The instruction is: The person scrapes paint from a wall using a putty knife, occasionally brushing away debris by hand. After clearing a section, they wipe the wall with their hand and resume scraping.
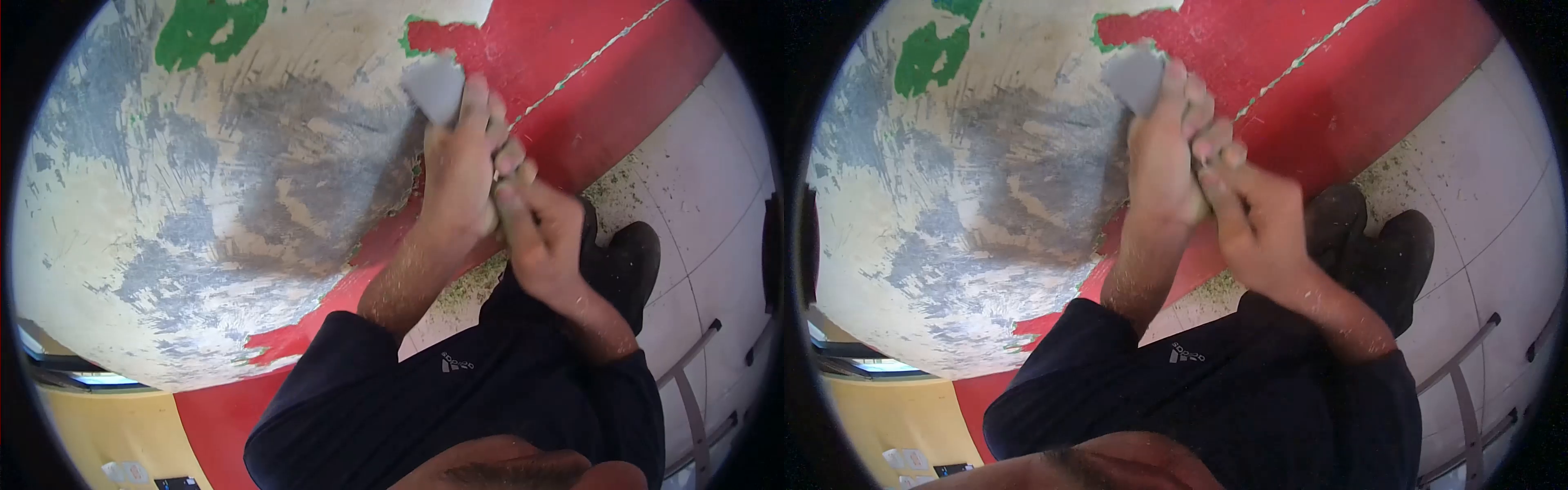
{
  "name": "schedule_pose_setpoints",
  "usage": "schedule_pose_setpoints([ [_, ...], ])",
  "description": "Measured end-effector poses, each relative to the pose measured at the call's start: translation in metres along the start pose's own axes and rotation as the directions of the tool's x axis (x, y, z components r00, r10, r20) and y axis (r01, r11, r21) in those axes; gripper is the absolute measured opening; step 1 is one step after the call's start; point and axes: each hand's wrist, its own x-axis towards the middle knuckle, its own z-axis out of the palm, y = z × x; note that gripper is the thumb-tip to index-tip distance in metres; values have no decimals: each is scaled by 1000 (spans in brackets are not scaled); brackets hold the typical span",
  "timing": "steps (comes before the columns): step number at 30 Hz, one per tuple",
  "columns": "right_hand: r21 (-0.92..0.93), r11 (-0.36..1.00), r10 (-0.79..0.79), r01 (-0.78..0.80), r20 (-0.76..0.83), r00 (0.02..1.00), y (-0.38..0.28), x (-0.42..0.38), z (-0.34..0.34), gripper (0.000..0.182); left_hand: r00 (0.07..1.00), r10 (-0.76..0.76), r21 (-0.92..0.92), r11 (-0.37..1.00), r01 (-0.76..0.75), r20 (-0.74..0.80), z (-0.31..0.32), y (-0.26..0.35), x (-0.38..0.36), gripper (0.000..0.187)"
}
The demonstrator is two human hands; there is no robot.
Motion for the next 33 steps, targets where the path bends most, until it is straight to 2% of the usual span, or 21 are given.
schedule_pose_setpoints([
  [1, 19, 999, 45, -45, 7, 999, -4, 8, -2, 16, 998, 39, -4, 999, -38, 40, 6, 7, 7, 34],
  [4, 114, 992, 45, -45, 9, 999, -9, 9, 1, 15, 998, 1, -20, 1000, 0, 70, 7, 13, 4, 30],
  [5, 128, 988, 84, -83, -6, 996, -12, 5, 2, 15, 998, -50, -31, 998, 51, 35, 2, 7, -4, 30],
  [8, 131, 981, 151, -145, -32, 988, -11, -8, 2, 15, 997, -56, -99, 993, 60, 45, -8, -8, -4, 29],
  [9, 107, 985, 138, -134, -26, 990, -12, -2, 0, 15, 999, -40, -48, 998, 40, -3, 0, -2, -1, 29],
  [11, 115, 989, 100, -97, -20, 995, -9, 10, 1, 15, 999, 27, -33, 999, -26, 30, 6, 4, 9, 30],
  [12, 128, 983, 128, -128, 9, 992, -9, 6, 1, 15, 996, 66, -27, 998, -64, 60, 7, 7, 10, 31],
  [15, 153, 964, 213, -217, 39, 976, -19, -9, 0, 15, 998, -59, -55, 997, 61, 28, -2, -1, -8, 28],
  [16, 114, 981, 153, -154, 16, 988, -16, -4, -2, 15, 995, -98, -63, 993, 98, 11, -4, -5, -8, 27],
  [18, 41, 997, 72, -71, -10, 997, -3, 0, -2, 15, 999, -30, -84, 996, 32, 31, 1, -7, 2, 26],
  [19, 66, 992, 114, -109, -66, 991, -15, 7, 2, 15, 999, -1, -72, 997, 3, 32, 9, 0, 9, 27],
  [21, 85, 986, 144, -141, -30, 989, -12, 5, 3, 15, 999, 35, -17, 999, -34, 28, 12, 3, 9, 28],
  [23, 82, 983, 161, -162, 14, 987, -8, -5, -2, 16, 999, -47, -56, 997, 47, 3, 5, -1, -7, 28],
  [25, 58, 990, 132, -131, -13, 991, -6, -4, -2, 17, 993, -120, -83, 989, 120, 5, -2, -6, -7, 27],
  [26, 50, 989, 140, -139, -17, 990, -5, -9, -1, 17, 996, -78, -77, 994, 81, 34, -4, -10, -3, 27],
  [29, 193, 966, 185, -171, -56, 981, -15, 6, 4, 17, 994, 67, -77, 995, -60, 84, 11, 4, 10, 27],
  [30, 238, 957, 191, -167, -81, 978, -19, 6, 5, 17, 997, 25, -82, 996, -19, 66, 6, 1, 6, 27],
  [31, 126, 980, 160, -154, -40, 986, -11, 0, 3, 17, 998, -11, -85, 996, 16, 63, -1, -3, 3, 28],
  [33, 179, 967, 189, -183, -21, 982, -5, -13, 6, 18, 997, -72, -124, 989, 75, 32, -6, -10, -7, 30],
])
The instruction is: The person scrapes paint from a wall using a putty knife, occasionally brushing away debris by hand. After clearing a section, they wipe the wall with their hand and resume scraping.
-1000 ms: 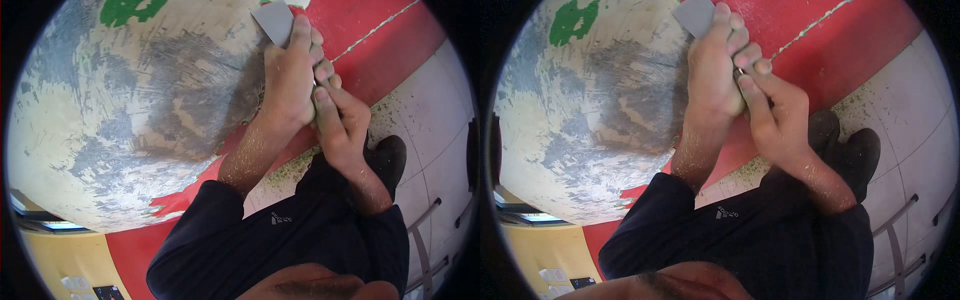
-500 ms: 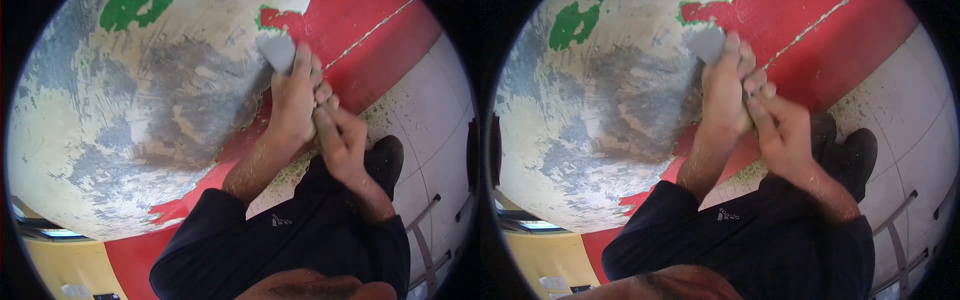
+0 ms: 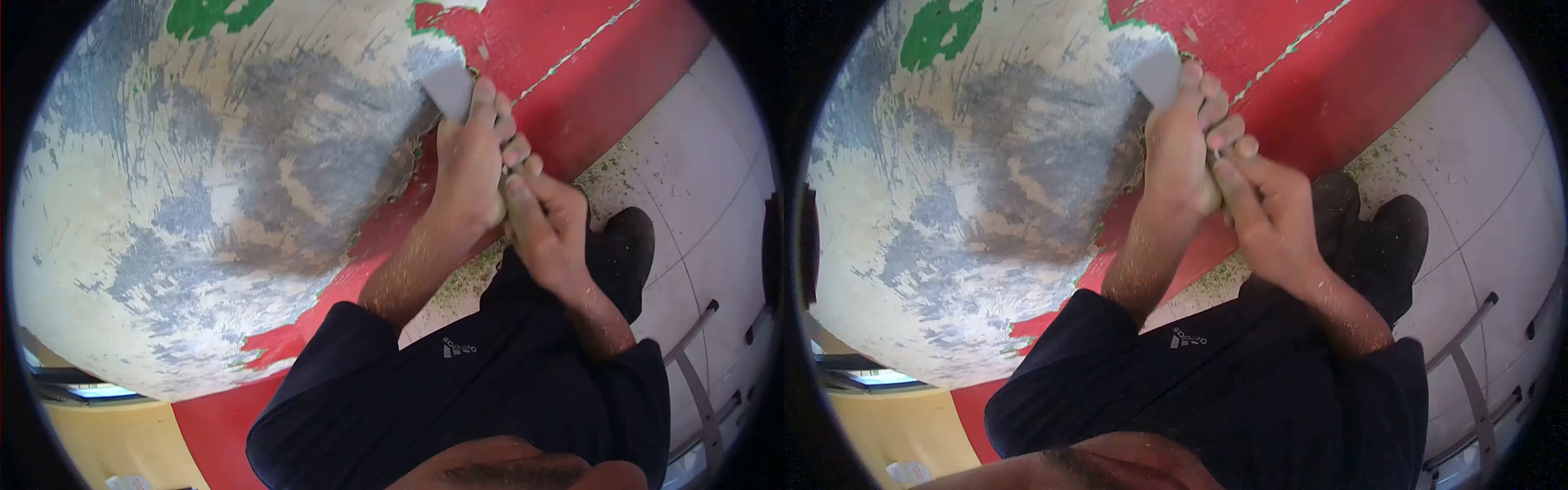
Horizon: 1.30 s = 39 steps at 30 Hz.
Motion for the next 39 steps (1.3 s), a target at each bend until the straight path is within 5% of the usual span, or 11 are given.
schedule_pose_setpoints([
  [2, -128, 992, -20, 24, 32, 999, 3, 3, -6, 18, 997, 58, 47, 997, -61, 53, 1, 2, 9, 28],
  [4, -36, 999, -14, 15, 32, 999, -14, 17, -6, 18, 988, 124, 39, 991, -128, 93, 12, 10, 12, 27],
  [9, -48, 999, -14, 18, 66, 998, -11, -1, -5, 16, 997, 58, 16, 998, -59, 52, 9, 10, 1, 26],
  [10, -145, 975, -155, 167, 89, 984, -6, 5, -5, 14, 994, 79, 16, 997, -80, 69, 8, 12, 3, 26],
  [13, -18, 1000, -11, 13, 114, 993, -19, 8, -6, 14, 995, 97, 25, 995, -98, 7, 9, 12, 0, 24],
  [20, -146, 968, -186, 203, 121, 975, -14, 15, 2, 15, 989, 121, 61, 991, -116, -80, 9, 23, -8, 29],
  [23, -40, 985, -167, 171, 80, 983, -5, 14, 7, 14, 987, 78, 81, 994, -67, -139, 13, 26, -15, 30],
  [26, -136, 955, -253, 263, 83, 964, -9, 18, 5, 15, 989, 137, 86, 987, -133, -51, 18, 32, -1, 31],
  [29, 23, 973, -232, 232, 31, 972, -23, 34, 13, 16, 988, 152, 123, 981, -152, 4, 13, 31, 4, 27],
  [33, -98, 982, -146, 161, 150, 978, -16, 10, 2, 17, 989, 146, 99, 985, -145, -8, 14, 28, -9, 26],
  [39, 40, 998, -52, 48, 111, 993, -27, 21, 8, 13, 983, 180, 86, 980, -181, 15, 18, 35, 1, 27],
])
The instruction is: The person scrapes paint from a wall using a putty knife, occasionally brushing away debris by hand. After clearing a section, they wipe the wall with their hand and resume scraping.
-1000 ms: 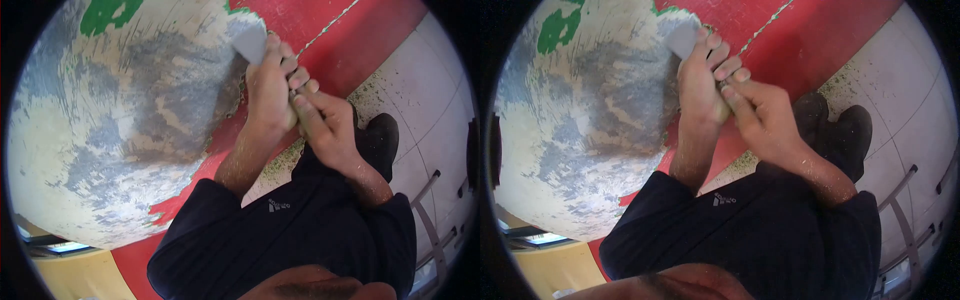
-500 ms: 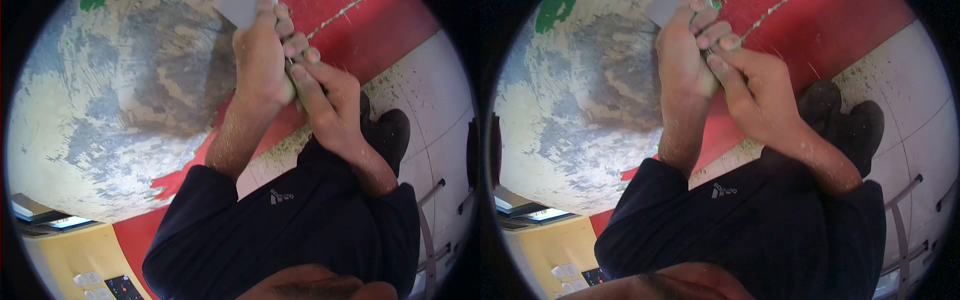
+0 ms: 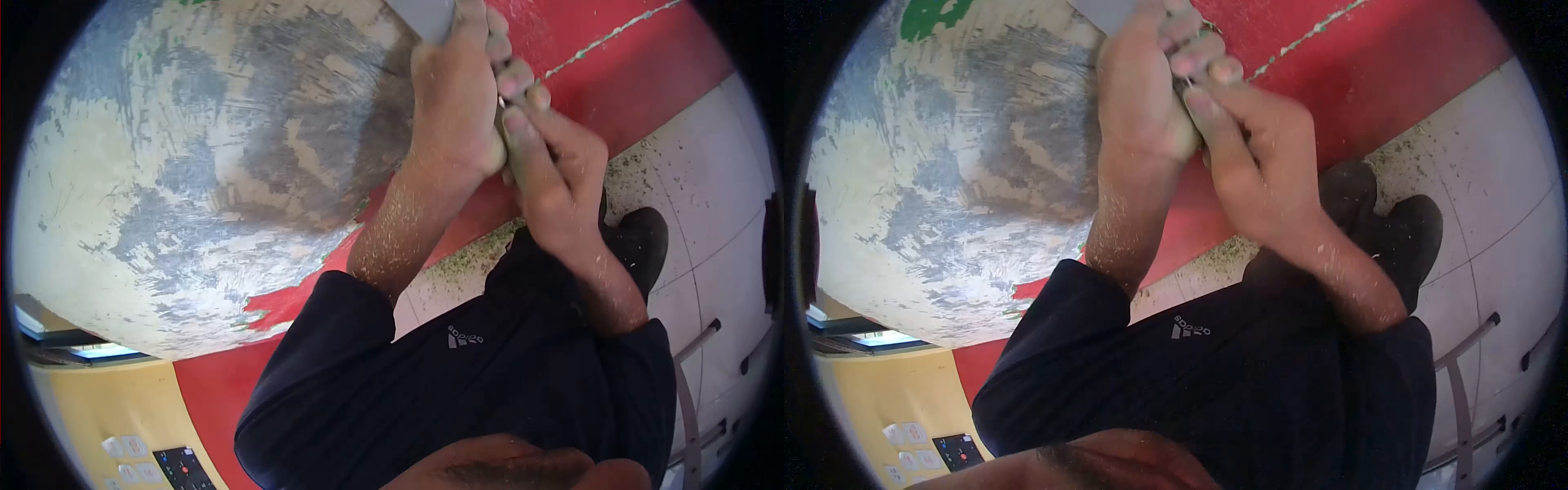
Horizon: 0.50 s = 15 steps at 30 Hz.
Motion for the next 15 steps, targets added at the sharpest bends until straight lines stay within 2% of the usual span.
schedule_pose_setpoints([
  [2, -38, 999, 8, -9, -20, 1000, 2, -13, -1, 13, 999, -50, 0, 999, 50, -21, -3, -3, -8, 27],
  [3, 25, 999, 39, -39, -21, 999, 4, -13, -1, 13, 998, -56, 2, 998, 56, -40, -3, -7, -8, 27],
  [4, -52, 999, -2, 1, -20, 1000, 5, -11, -4, 13, 994, -77, 3, 997, 77, -76, -4, -12, -10, 28],
  [6, -187, 980, -73, 72, -1, 997, 6, -1, -9, 14, 1000, -17, -3, 1000, 17, 7, 0, -8, 5, 28],
  [7, -158, 986, -57, 57, 0, 998, 6, -2, -8, 14, 999, 9, -6, 1000, -9, 35, -1, -7, 5, 29],
  [9, -121, 990, -66, 67, 7, 998, 0, 2, -5, 14, 999, -38, -34, 999, 38, 14, -5, -8, -5, 28],
  [10, -90, 995, -33, 32, -3, 999, -1, -1, -4, 14, 998, -50, -48, 998, 51, 27, -4, -7, -7, 28],
  [11, -62, 998, -1, -1, -18, 1000, 3, -10, -4, 15, 996, -79, -58, 995, 76, -37, -4, -14, -14, 26],
  [12, -33, 998, 44, -45, -34, 998, 7, -15, -6, 15, 999, -50, -50, 998, 49, -19, -2, -13, -8, 27],
  [13, -185, 981, -69, 65, -12, 998, 12, -8, -10, 16, 999, -35, -38, 999, 35, -16, -4, -15, -4, 28],
  [15, -92, 996, -21, 18, -27, 999, 4, -8, -8, 16, 1000, -11, -42, 999, 10, -23, -4, -16, -3, 28],
])
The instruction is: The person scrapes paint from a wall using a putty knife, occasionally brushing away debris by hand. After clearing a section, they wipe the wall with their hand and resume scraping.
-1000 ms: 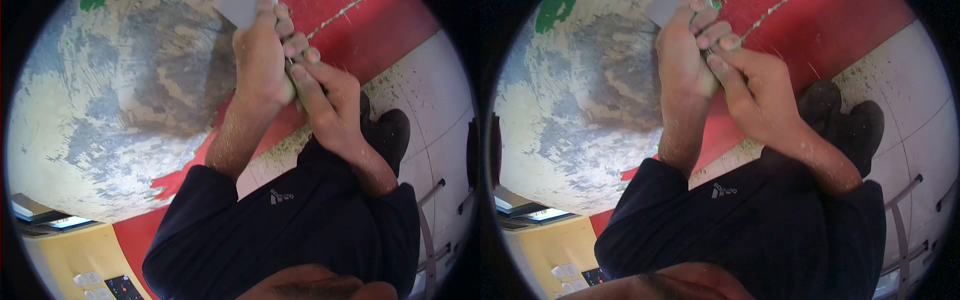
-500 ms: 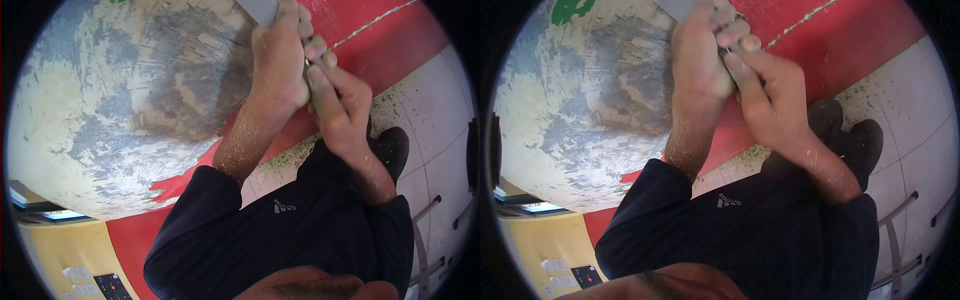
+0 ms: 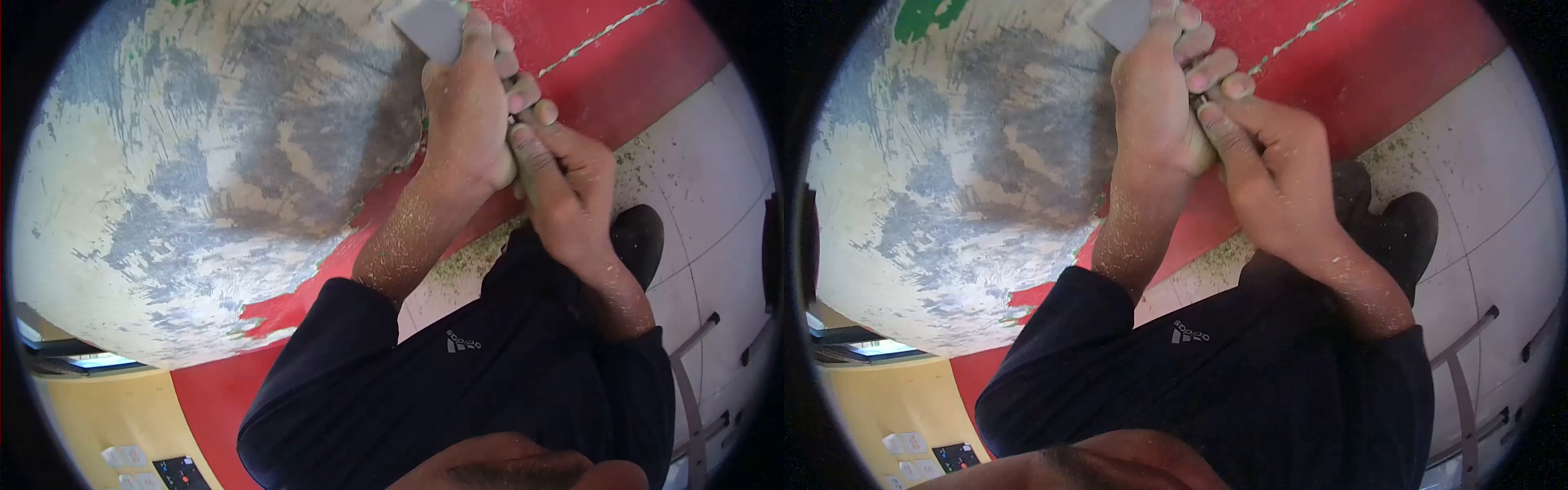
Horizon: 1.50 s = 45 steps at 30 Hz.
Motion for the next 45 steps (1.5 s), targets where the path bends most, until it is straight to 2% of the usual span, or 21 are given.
schedule_pose_setpoints([
  [3, 67, 996, 65, -65, -11, 998, 2, -5, 2, 17, 1000, -4, 5, 1000, 4, -5, -6, -5, 2, 29],
  [6, -15, 1000, -28, 28, -46, 999, 7, -6, 5, 17, 997, -81, 0, 997, 81, -6, -5, -2, -2, 29],
  [9, -46, 993, -110, 107, -61, 992, 12, 10, 5, 18, 1000, -12, 93, 996, 11, 13, 8, 5, 10, 32],
  [10, -49, 991, -125, 122, -74, 989, 15, 13, 6, 17, 988, 76, 77, 993, -87, 132, -4, 0, 18, 27],
  [13, -101, 994, -29, 29, 4, 1000, 9, -9, 1, 17, 994, -102, 9, 995, 102, 32, -8, 0, -9, 19],
  [14, 40, 998, 60, -58, -49, 997, 8, -13, 7, 17, 993, -88, 47, 995, 91, -76, -2, -3, -13, 26],
  [17, -166, 970, -188, 179, -41, 981, 9, 12, 2, 17, 999, 15, 60, 998, -18, 49, 3, 6, 9, 30],
  [18, -39, 992, -119, 118, -18, 993, -5, 21, 4, 17, 995, 62, 18, 998, -64, 78, 7, 10, 21, 32],
  [21, -144, 981, -132, 132, 11, 991, -2, 6, 1, 16, 996, -50, 5, 999, 50, 79, 1, 10, 1, 32],
  [22, 9, 1000, 23, -24, 2, 1000, -3, -6, 2, 14, 991, -130, -2, 992, 130, 16, -2, 3, -6, 31],
  [25, -102, 988, -120, 115, -49, 992, 7, 7, 2, 13, 998, -52, 58, 997, 50, 35, 1, 0, 4, 30],
  [26, -107, 984, -143, 141, -14, 990, 1, 14, -1, 12, 996, -14, 31, 999, 12, 88, 5, 5, 12, 30],
  [29, -86, 983, -161, 160, -6, 987, -17, 15, 5, 11, 992, -11, 45, 999, 6, 126, 14, 24, 8, 29],
  [30, -125, 980, -155, 154, 4, 988, -9, 6, 2, 11, 991, -78, 19, 997, 76, 109, 6, 16, 1, 28],
  [33, -172, 982, -80, 79, 2, 997, 9, -5, -7, 11, 992, -124, 20, 992, 124, -4, -1, -6, -2, 34],
  [34, -165, 976, -144, 141, -6, 990, 12, -1, -7, 12, 995, -100, 39, 994, 99, 20, 0, -6, -2, 25],
  [36, -48, 999, -23, 22, -26, 999, 11, 0, -5, 12, 996, -85, 47, 995, 86, -18, 3, -7, -2, 25],
  [38, 6, 1000, 24, -24, -55, 998, 13, -3, -3, 12, 997, -72, 43, 996, 72, -8, 0, -10, 1, 25],
  [42, -105, 992, -78, 73, -52, 996, 14, -2, -9, 12, 993, -115, 24, 993, 115, -11, 3, -12, 1, 27],
  [44, -158, 968, -205, 194, -62, 977, 13, 13, -11, 14, 995, -97, 22, 995, 96, 3, 15, -2, 18, 32],
  [45, -124, 985, -127, 120, -51, 991, 10, 7, -10, 15, 995, -103, 42, 994, 103, 13, 10, -4, 14, 30],
])
